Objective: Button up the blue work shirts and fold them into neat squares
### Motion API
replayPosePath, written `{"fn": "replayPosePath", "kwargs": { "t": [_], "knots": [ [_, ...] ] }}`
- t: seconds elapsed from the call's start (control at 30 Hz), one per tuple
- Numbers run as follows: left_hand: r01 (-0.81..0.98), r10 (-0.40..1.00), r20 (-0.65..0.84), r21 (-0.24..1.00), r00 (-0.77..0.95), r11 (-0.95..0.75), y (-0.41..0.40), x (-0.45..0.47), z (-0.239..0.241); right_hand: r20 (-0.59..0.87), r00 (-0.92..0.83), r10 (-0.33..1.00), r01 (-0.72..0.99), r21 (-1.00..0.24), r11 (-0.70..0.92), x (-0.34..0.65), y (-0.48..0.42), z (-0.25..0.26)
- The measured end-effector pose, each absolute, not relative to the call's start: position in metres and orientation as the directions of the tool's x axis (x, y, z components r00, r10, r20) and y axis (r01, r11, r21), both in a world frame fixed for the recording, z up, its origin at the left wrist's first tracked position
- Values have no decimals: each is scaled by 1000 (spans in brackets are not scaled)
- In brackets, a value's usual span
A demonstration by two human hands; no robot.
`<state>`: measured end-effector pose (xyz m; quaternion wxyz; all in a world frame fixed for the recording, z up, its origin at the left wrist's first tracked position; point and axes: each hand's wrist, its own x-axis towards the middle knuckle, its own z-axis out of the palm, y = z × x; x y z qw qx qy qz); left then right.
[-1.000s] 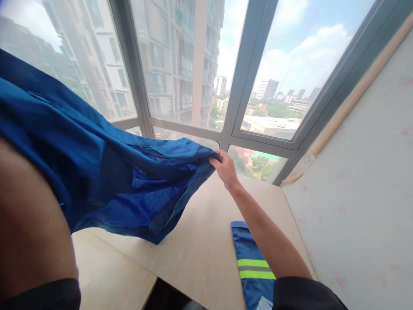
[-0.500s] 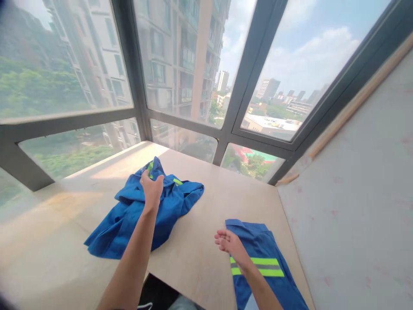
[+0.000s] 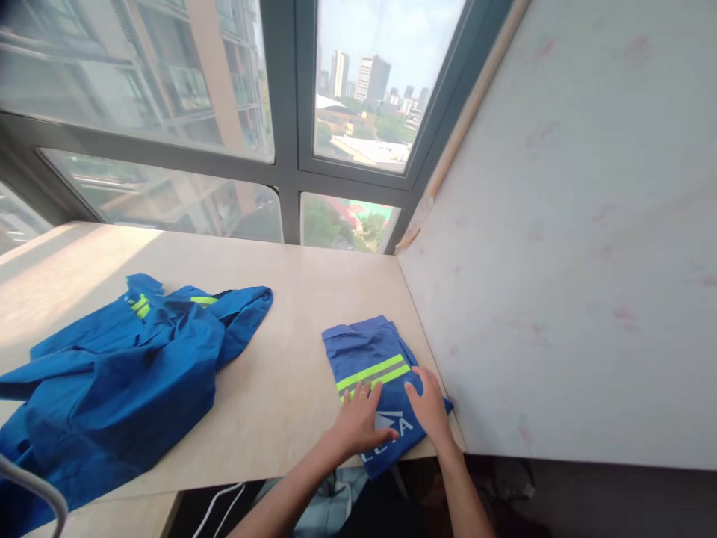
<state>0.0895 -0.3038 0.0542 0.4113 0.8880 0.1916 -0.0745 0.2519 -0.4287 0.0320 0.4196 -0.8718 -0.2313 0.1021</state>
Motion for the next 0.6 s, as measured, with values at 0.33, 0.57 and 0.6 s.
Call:
{"fn": "replayPosePath", "kwargs": {
  "t": [0.33, 0.57, 0.6],
  "knots": [
    [252, 307, -6, 584, 952, -771, -265, 88, 8, -196, 855, 479, 243, -665, -706, 262, -479, -5],
    [343, 456, -142, 853, 879, -394, -241, 107, 37, -99, 835, 541, 200, -861, -467, 242, -430, 46],
    [325, 485, -163, 905, 859, -273, -244, 108, 42, -33, 858, 513, 219, -879, -424, 234, -420, 58]
  ]
}}
